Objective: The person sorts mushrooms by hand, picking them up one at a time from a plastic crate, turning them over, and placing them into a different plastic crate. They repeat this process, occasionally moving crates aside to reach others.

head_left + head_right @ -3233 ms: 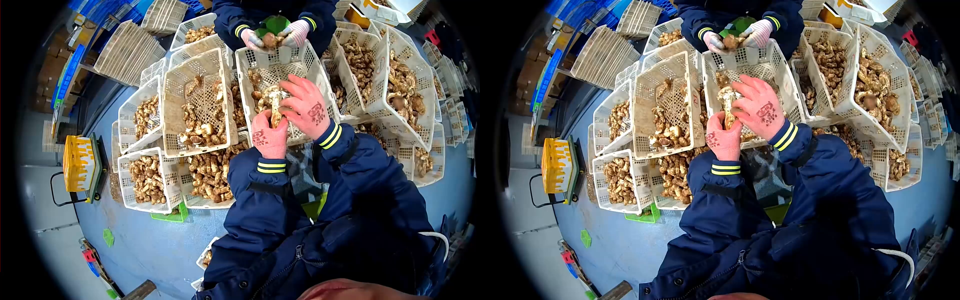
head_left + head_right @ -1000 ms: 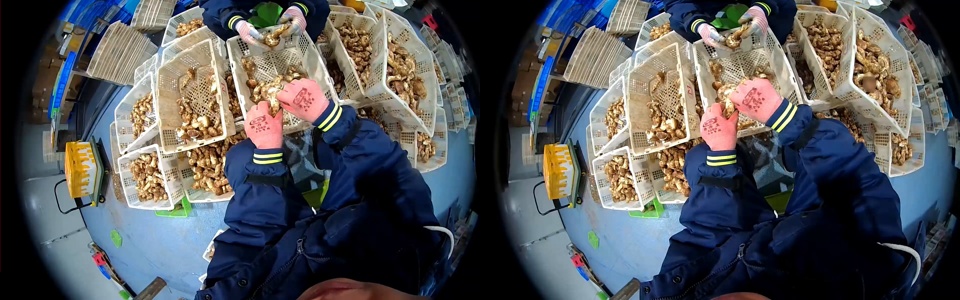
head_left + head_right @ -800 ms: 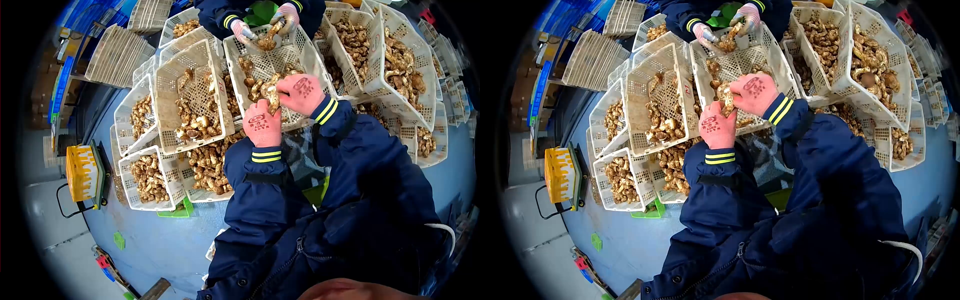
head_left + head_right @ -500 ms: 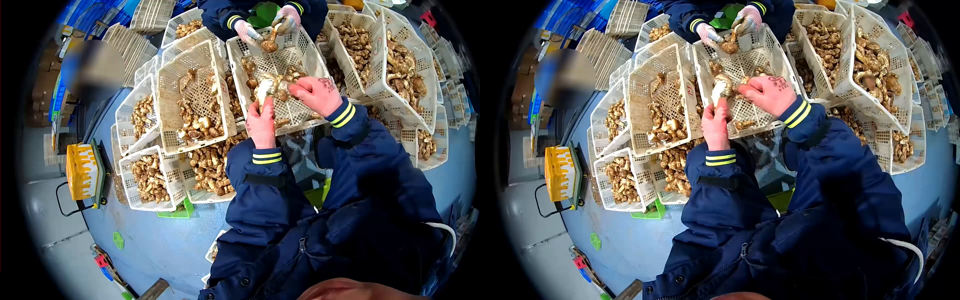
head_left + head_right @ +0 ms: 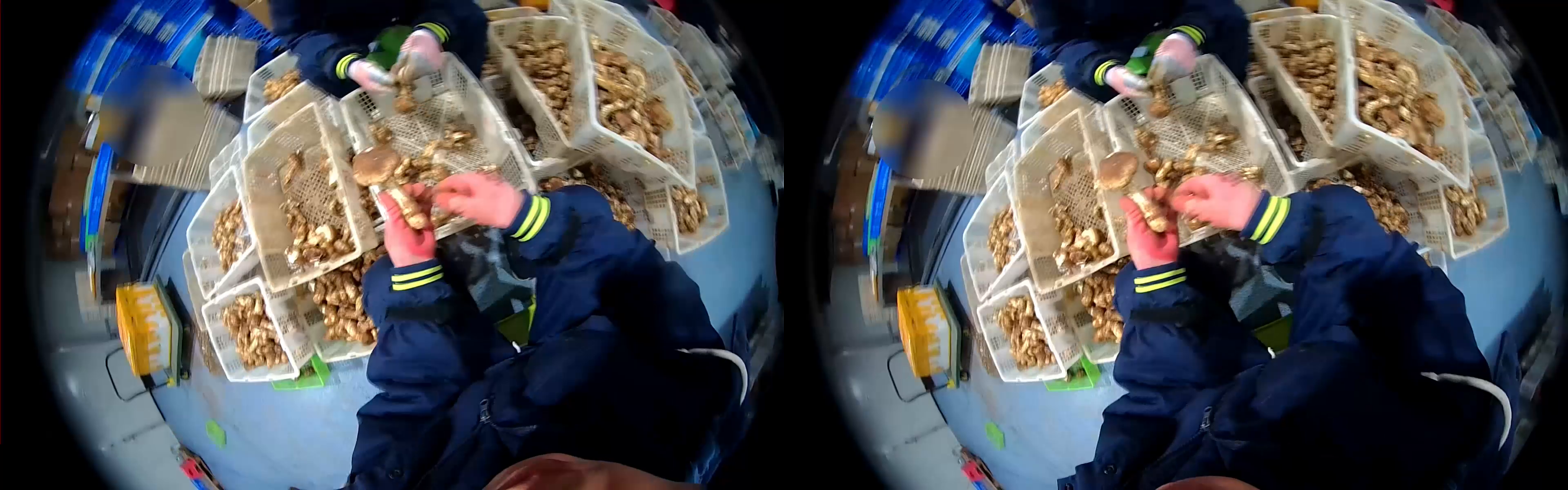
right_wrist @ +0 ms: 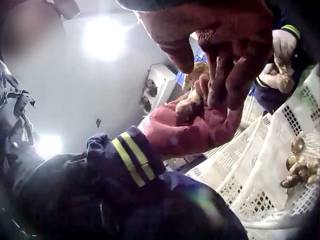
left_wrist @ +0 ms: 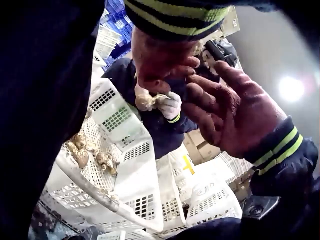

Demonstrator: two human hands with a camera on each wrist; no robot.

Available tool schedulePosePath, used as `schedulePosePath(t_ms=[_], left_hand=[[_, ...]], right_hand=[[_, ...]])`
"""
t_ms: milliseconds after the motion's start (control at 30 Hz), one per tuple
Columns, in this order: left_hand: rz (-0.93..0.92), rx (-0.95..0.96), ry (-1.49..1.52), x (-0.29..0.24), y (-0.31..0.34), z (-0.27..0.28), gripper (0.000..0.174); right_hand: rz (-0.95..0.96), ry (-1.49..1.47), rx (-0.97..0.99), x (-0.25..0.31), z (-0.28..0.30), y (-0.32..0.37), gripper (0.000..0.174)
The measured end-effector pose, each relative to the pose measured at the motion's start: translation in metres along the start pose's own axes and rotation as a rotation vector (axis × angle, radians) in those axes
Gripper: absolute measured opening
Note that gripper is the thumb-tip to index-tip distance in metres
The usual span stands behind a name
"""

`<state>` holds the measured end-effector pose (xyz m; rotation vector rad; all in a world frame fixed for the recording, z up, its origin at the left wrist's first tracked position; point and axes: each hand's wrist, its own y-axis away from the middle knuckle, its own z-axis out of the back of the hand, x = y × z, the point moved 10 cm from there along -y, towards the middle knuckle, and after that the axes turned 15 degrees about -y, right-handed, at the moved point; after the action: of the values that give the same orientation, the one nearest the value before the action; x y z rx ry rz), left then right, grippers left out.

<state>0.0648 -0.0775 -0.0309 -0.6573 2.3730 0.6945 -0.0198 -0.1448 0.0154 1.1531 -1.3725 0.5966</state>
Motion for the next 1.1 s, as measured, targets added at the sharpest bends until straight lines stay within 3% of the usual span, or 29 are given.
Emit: schedulePosePath(t_ms=[33, 67, 100, 133, 167, 200, 267, 300, 333, 400, 467, 500, 533, 567, 600, 633, 667, 700, 733, 767, 800, 833, 867, 900, 967, 1000, 1067, 1100], left_hand=[[-0.069, 0.118, -0.120, -0.010, -0.001, -0.006, 0.046], [-0.066, 0.014, -0.106, -0.014, 0.005, -0.004, 0.051], [-0.198, 0.020, -0.402, -0.019, 0.000, -0.001, 0.054], [-0.134, 0.095, -0.351, -0.015, -0.003, -0.005, 0.051], [-0.077, 0.158, -0.305, -0.011, -0.004, -0.009, 0.049], [-0.054, 0.063, -0.230, -0.005, -0.005, -0.004, 0.049], [0.122, 0.220, 0.006, 0.018, 0.005, -0.020, 0.054], [0.035, 0.211, -0.160, 0.015, 0.012, -0.035, 0.059], [-0.052, 0.343, -0.399, 0.016, 0.005, -0.042, 0.061], [0.003, 0.334, -0.326, 0.028, 0.009, -0.047, 0.064], [-0.011, 0.459, -0.364, 0.024, 0.012, -0.062, 0.066], [0.083, 0.367, -0.322, 0.033, 0.001, -0.038, 0.070], [0.123, 0.403, -0.377, 0.033, 0.008, -0.043, 0.065], [0.142, 0.409, -0.461, 0.034, 0.008, -0.039, 0.067], [0.160, 0.402, -0.541, 0.034, 0.008, -0.033, 0.068], [0.162, 0.348, -0.502, 0.029, 0.012, -0.031, 0.069], [0.135, 0.280, -0.475, 0.023, 0.009, -0.024, 0.068], [0.078, 0.270, -0.466, 0.014, 0.006, -0.018, 0.064], [0.023, 0.262, -0.438, 0.004, 0.008, -0.021, 0.063], [-0.013, 0.212, -0.415, -0.004, 0.007, -0.018, 0.061], [-0.019, 0.068, -0.360, -0.009, 0.003, -0.004, 0.058], [-0.094, 0.044, -0.331, -0.018, 0.003, 0.000, 0.056], [-0.158, 0.025, -0.311, -0.027, 0.005, 0.005, 0.053], [-0.188, -0.066, -0.292, -0.035, 0.003, 0.017, 0.047], [-0.260, -0.029, -0.201, -0.047, 0.002, 0.028, 0.040], [-0.288, 0.023, -0.143, -0.052, 0.005, 0.025, 0.039], [-0.293, -0.047, -0.109, -0.057, 0.009, 0.032, 0.038], [-0.283, -0.077, -0.094, -0.059, 0.011, 0.033, 0.037]], right_hand=[[0.016, 0.031, 0.001, 0.018, -0.010, 0.009, 0.033], [0.166, -0.037, 0.093, 0.028, -0.019, 0.011, 0.035], [0.249, 0.360, -0.055, 0.038, -0.010, 0.014, 0.035], [0.111, 0.129, -0.047, 0.048, -0.014, 0.032, 0.044], [0.222, 0.073, -0.020, 0.040, -0.018, 0.025, 0.048], [0.196, 0.453, -0.206, 0.033, -0.003, 0.024, 0.059], [0.203, 0.565, -0.313, 0.026, -0.004, 0.027, 0.052], [0.195, 0.583, -0.289, 0.028, -0.003, 0.026, 0.049], [0.188, 0.609, -0.264, 0.028, -0.002, 0.026, 0.046], [0.206, 0.622, -0.259, 0.032, 0.004, 0.033, 0.042], [0.192, 0.457, -0.243, 0.033, 0.019, 0.032, 0.041], [0.142, 0.410, -0.224, 0.040, 0.032, 0.044, 0.041], [0.148, 0.387, -0.252, 0.051, 0.051, 0.055, 0.039], [0.281, 0.430, -0.286, 0.061, 0.079, 0.059, 0.035], [0.270, 0.395, -0.378, 0.076, 0.116, 0.082, 0.030], [0.182, 0.524, -0.506, 0.098, 0.151, 0.109, 0.027], [0.601, 1.129, -0.406, 0.110, 0.172, 0.129, 0.028], [0.405, 0.435, -0.664, 0.117, 0.241, 0.157, 0.029], [0.313, 0.441, -0.784, 0.113, 0.289, 0.181, 0.030], [0.336, 0.385, -0.899, 0.120, 0.301, 0.215, 0.030], [0.333, 0.139, -0.943, 0.090, 0.354, 0.236, 0.030], [0.375, 0.297, -1.021, 0.091, 0.374, 0.257, 0.029], [0.323, 0.634, -1.144, 0.094, 0.388, 0.277, 0.027], [0.322, 0.114, -1.181, 0.047, 0.434, 0.285, 0.028], [0.195, 0.245, -1.272, 0.012, 0.493, 0.307, 0.034], [0.142, 0.383, -1.334, 0.012, 0.495, 0.309, 0.036], [0.033, 0.832, -1.360, 0.023, 0.490, 0.300, 0.043], [-0.113, 0.948, -1.426, 0.052, 0.433, 0.283, 0.049]])
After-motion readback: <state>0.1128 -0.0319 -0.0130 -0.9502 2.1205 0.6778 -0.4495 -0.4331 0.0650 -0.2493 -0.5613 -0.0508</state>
